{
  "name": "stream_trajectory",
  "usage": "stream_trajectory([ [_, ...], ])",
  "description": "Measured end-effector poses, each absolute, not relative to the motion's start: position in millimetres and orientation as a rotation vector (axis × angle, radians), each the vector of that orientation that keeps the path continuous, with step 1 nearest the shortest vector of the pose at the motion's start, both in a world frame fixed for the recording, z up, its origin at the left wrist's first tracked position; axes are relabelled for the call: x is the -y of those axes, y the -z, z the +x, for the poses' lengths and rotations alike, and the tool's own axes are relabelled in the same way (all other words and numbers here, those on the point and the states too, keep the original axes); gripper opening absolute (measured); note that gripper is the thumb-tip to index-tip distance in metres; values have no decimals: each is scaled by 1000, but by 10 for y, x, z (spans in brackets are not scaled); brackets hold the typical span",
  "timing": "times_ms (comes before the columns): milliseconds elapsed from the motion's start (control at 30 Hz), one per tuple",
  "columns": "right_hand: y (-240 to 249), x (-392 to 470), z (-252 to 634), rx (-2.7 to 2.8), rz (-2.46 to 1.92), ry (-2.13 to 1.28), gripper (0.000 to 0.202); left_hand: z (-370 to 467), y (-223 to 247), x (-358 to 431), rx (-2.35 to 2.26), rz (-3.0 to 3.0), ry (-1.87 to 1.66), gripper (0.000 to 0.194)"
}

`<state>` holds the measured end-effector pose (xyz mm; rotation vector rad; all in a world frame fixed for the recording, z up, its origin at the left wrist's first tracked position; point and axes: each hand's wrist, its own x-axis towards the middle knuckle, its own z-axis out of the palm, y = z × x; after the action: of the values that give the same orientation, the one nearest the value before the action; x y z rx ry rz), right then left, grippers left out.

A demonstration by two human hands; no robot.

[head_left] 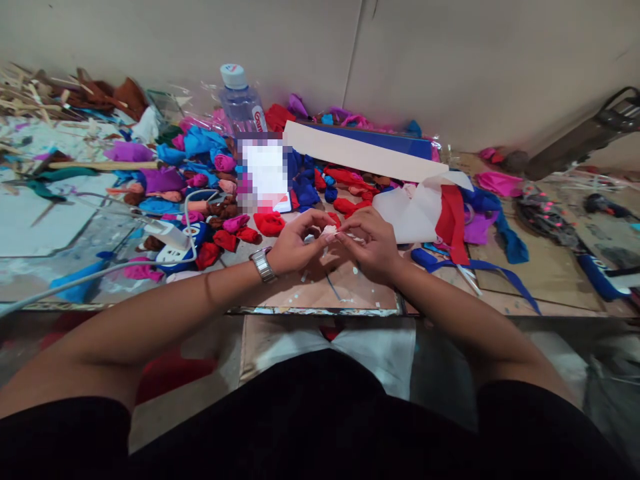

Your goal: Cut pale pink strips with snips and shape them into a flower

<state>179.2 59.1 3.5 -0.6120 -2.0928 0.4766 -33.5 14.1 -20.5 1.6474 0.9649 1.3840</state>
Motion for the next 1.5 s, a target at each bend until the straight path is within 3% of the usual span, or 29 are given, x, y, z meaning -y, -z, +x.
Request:
stream_trajectory([
  [600, -16, -631, 1794, 2134, -613, -364, 10, -310, 166, -133, -1031, 1538, -1387, 35],
  [1500, -7, -650, 1807, 2167, -612, -331, 20, -314, 139, -128, -1048, 1443, -1372, 44],
])
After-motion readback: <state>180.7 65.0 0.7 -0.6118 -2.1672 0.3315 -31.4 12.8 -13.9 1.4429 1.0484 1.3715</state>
